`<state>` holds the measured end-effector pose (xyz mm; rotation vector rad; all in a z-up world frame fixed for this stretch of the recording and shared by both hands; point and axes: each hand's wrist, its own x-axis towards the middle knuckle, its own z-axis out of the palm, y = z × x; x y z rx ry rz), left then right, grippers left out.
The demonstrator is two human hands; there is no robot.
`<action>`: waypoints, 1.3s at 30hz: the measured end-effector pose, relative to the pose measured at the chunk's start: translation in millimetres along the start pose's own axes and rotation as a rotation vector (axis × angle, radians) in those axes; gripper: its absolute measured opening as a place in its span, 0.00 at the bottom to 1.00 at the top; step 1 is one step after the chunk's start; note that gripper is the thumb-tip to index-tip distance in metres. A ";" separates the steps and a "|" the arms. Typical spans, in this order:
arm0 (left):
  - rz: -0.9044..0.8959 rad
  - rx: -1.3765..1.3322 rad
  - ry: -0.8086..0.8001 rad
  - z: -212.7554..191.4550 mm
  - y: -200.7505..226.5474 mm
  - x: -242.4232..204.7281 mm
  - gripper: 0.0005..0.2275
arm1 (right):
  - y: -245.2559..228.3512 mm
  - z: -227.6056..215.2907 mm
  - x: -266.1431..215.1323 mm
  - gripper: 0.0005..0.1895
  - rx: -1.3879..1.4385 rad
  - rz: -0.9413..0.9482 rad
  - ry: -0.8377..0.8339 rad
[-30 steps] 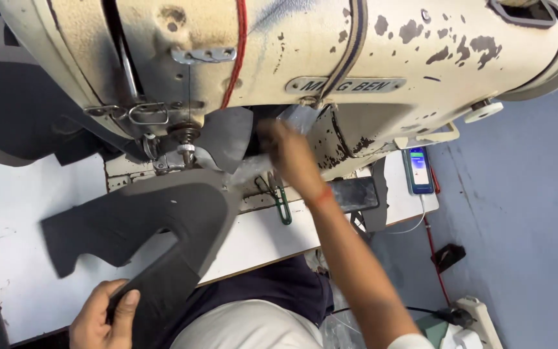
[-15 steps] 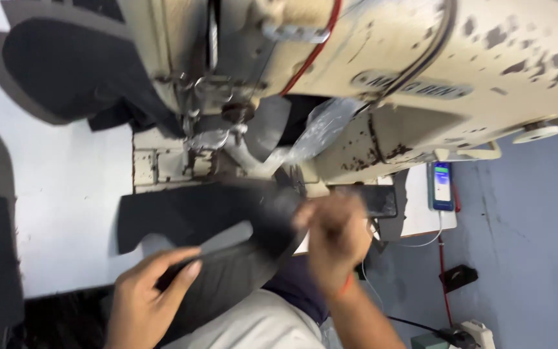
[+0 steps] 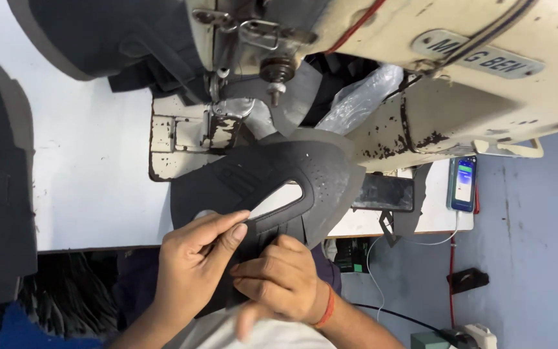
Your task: The person sews black shoe parts using a sewing machine, guiding the material under the needle and cutting threads. They repeatedly pick up and align shoe parts, sew them, and place the finished pieces on a pile on the table.
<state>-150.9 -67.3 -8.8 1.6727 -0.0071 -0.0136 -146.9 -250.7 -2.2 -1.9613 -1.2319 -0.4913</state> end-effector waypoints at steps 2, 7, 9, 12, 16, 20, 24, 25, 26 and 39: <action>0.018 0.021 0.020 -1.1 -0.9 -1.2 0.09 | -2.7 -11.7 22.1 0.24 0.086 0.082 0.100; 0.103 0.032 0.023 2.9 1.1 -2.3 0.09 | -7.2 -34.4 53.1 0.21 -0.248 0.462 -0.033; 0.129 0.022 0.012 6.4 -2.2 -3.7 0.09 | 2.9 -38.4 35.2 0.19 -0.037 0.561 -0.223; 0.079 0.042 -0.001 5.9 -0.7 -3.0 0.09 | 14.3 -49.8 17.4 0.16 0.198 0.644 -0.208; 0.023 0.078 -0.035 -1.9 3.3 -2.8 0.10 | 15.8 -44.0 12.0 0.10 0.206 0.581 -0.160; -0.066 0.126 -0.184 -16.9 16.6 -4.8 0.12 | 14.2 -41.1 14.7 0.09 0.230 0.576 -0.102; -0.175 0.154 -0.229 -19.7 13.5 -6.9 0.11 | 14.4 -35.9 9.6 0.09 0.227 0.538 -0.021; -0.176 0.154 -0.227 -20.2 12.2 -6.9 0.11 | 15.2 -36.2 9.9 0.09 0.229 0.538 -0.023; -0.194 0.140 -0.240 -20.7 10.8 -6.6 0.11 | 15.7 -36.7 10.2 0.09 0.237 0.522 -0.022; -0.218 -0.015 -0.345 -28.4 6.4 3.2 0.11 | 19.3 -38.1 6.8 0.09 0.253 0.545 -0.079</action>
